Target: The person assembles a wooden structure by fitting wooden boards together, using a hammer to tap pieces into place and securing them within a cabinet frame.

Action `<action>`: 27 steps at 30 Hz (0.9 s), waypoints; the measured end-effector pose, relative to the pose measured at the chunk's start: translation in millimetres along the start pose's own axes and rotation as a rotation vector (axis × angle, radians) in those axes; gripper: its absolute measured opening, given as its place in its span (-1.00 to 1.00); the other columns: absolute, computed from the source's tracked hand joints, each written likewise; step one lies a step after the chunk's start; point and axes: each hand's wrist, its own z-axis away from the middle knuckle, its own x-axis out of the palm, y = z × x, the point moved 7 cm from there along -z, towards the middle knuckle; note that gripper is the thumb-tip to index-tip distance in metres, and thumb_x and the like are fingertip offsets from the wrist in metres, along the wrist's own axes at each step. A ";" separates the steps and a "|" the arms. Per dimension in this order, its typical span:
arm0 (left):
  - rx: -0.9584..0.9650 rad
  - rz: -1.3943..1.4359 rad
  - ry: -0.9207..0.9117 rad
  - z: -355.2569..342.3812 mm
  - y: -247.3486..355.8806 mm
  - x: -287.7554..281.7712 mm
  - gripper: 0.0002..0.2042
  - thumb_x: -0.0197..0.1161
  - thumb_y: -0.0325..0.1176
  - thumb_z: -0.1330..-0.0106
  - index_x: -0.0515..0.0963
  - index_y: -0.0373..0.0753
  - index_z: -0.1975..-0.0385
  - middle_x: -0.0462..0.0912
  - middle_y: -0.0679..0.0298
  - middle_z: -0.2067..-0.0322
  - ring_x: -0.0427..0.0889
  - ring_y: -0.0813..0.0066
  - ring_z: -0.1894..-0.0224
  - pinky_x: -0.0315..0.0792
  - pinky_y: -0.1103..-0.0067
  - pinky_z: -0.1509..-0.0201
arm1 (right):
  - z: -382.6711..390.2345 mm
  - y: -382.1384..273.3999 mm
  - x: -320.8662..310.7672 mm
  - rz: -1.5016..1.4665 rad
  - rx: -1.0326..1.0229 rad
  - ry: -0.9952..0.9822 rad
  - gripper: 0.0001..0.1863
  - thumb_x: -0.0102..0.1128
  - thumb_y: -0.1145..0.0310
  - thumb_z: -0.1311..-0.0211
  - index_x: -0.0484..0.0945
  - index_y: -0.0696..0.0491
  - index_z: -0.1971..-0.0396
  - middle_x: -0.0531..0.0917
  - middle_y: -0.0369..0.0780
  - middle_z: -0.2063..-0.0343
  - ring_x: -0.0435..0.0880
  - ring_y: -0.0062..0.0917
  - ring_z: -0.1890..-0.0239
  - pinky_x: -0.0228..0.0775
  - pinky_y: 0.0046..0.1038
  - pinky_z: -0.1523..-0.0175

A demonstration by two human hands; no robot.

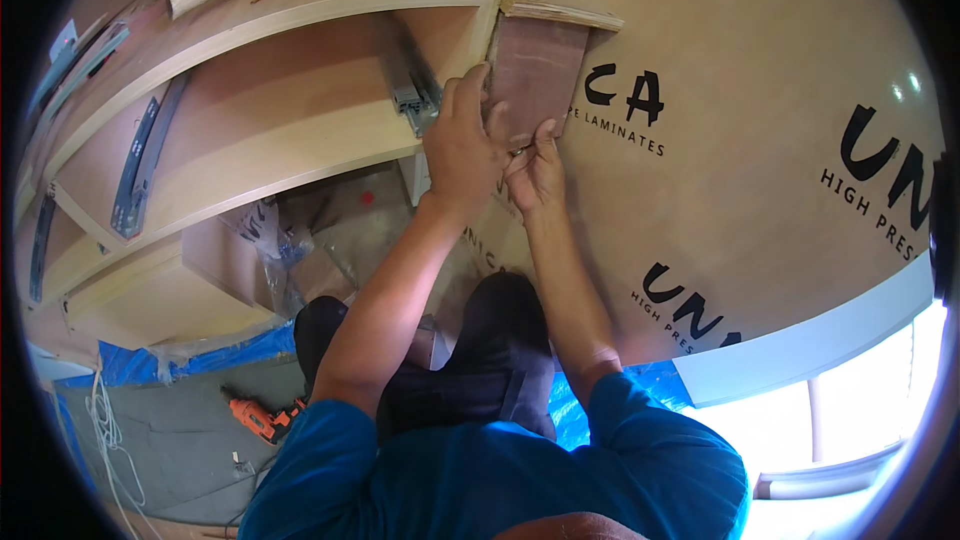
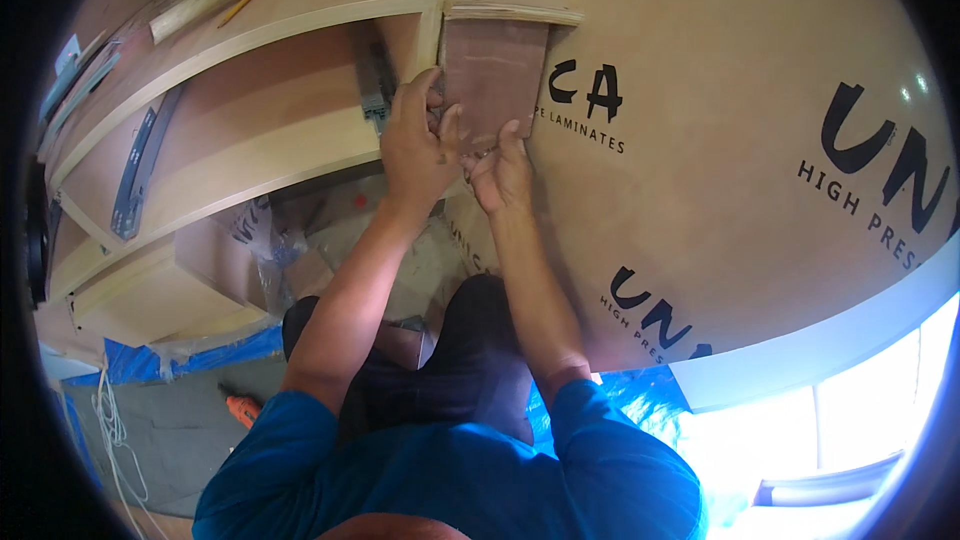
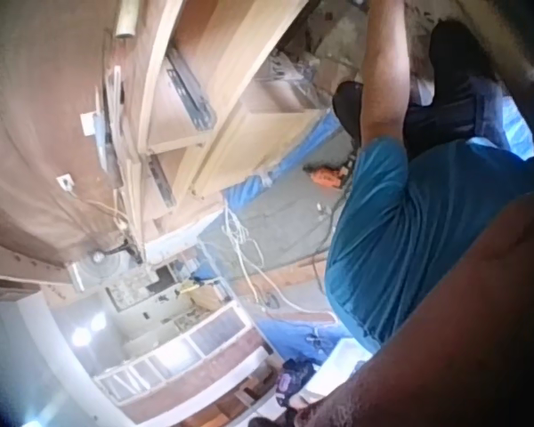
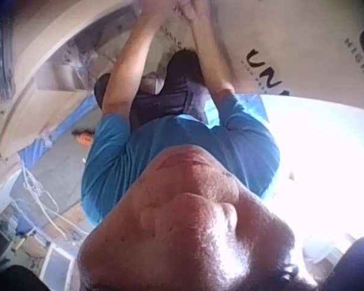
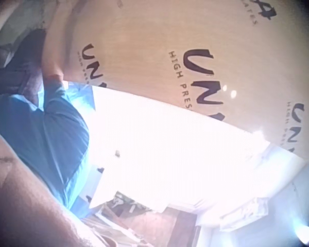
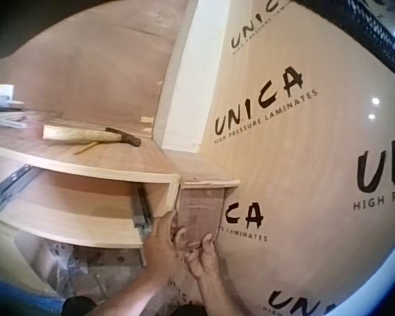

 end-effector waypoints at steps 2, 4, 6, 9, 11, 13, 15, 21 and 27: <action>0.048 -0.037 0.000 -0.4 1.5 -0.9 -0.51 0.40 -0.51 -0.25 0.49 -0.24 -0.21 0.58 0.11 0.22 0.61 0.33 0.46 0.53 0.44 0.36 | -0.5 -0.1 3.0 -0.009 -0.004 -0.024 -0.33 0.21 0.10 -0.43 0.25 0.01 -0.43 0.44 -0.10 -0.36 0.48 -0.24 -0.36 0.49 -0.04 -0.38; 0.066 -0.034 -0.005 0.4 1.4 1.0 -0.51 0.40 -0.50 -0.26 0.49 -0.22 -0.21 0.58 0.11 0.22 0.61 0.35 0.47 0.52 0.45 0.36 | -0.8 -1.5 1.9 -0.017 -0.007 -0.046 -0.34 0.21 0.10 -0.43 0.25 -0.01 -0.43 0.43 -0.11 -0.37 0.48 -0.23 -0.36 0.50 -0.01 -0.37; 0.090 -0.032 -0.011 0.5 1.0 2.2 -0.51 0.40 -0.50 -0.27 0.49 -0.21 -0.22 0.58 0.11 0.23 0.61 0.36 0.48 0.52 0.45 0.36 | -2.3 -2.6 0.3 -0.031 0.004 -0.068 -0.33 0.20 0.10 -0.43 0.24 -0.02 -0.44 0.41 -0.12 -0.39 0.47 -0.22 -0.36 0.49 0.02 -0.37; 0.103 -0.024 -0.021 0.6 0.0 2.3 -0.52 0.40 -0.49 -0.27 0.51 -0.20 -0.22 0.58 0.11 0.23 0.62 0.37 0.47 0.52 0.46 0.37 | -4.3 1.6 2.0 -0.037 0.025 -0.140 -0.33 0.18 0.08 -0.45 0.22 -0.05 -0.45 0.41 -0.14 -0.39 0.46 -0.22 -0.37 0.45 0.02 -0.39; 0.106 -0.039 -0.017 -0.6 1.5 2.8 -0.53 0.39 -0.50 -0.28 0.53 -0.21 -0.21 0.58 0.11 0.23 0.62 0.40 0.46 0.52 0.49 0.37 | -7.7 2.4 2.7 -0.049 0.022 -0.145 -0.33 0.17 0.07 -0.46 0.20 -0.07 -0.46 0.42 -0.15 -0.39 0.46 -0.23 -0.38 0.44 0.03 -0.39; 0.098 -0.026 -0.020 -0.6 -0.9 2.7 -0.54 0.39 -0.51 -0.28 0.53 -0.21 -0.21 0.58 0.11 0.23 0.62 0.41 0.45 0.52 0.50 0.37 | -9.0 5.3 3.0 -0.069 0.030 -0.149 -0.33 0.15 0.06 -0.47 0.19 -0.09 -0.46 0.43 -0.17 -0.38 0.45 -0.25 -0.38 0.42 0.04 -0.40; 0.086 -0.017 -0.022 -1.3 -2.9 2.7 -0.54 0.39 -0.52 -0.29 0.54 -0.22 -0.21 0.58 0.12 0.23 0.62 0.42 0.44 0.53 0.51 0.37 | -9.0 6.1 4.0 -0.016 0.025 -0.152 -0.35 0.13 0.04 -0.48 0.19 -0.11 -0.47 0.43 -0.20 -0.38 0.45 -0.25 -0.39 0.41 0.04 -0.39; 0.146 0.011 -0.009 0.0 -1.6 3.6 -0.55 0.38 -0.56 -0.29 0.55 -0.23 -0.21 0.58 0.13 0.25 0.63 0.44 0.42 0.54 0.53 0.36 | -7.1 3.8 3.3 0.011 -0.015 -0.137 -0.34 0.12 0.02 -0.48 0.18 -0.14 -0.47 0.45 -0.21 -0.37 0.45 -0.25 -0.38 0.40 0.02 -0.39; 0.123 -0.003 -0.028 -3.1 0.0 -0.3 -0.55 0.37 -0.56 -0.29 0.55 -0.24 -0.20 0.58 0.13 0.25 0.63 0.43 0.40 0.55 0.55 0.34 | -7.7 6.4 5.3 0.021 -0.013 -0.112 -0.31 0.15 0.01 -0.46 0.19 -0.12 -0.47 0.46 -0.21 -0.37 0.46 -0.26 -0.38 0.40 -0.01 -0.40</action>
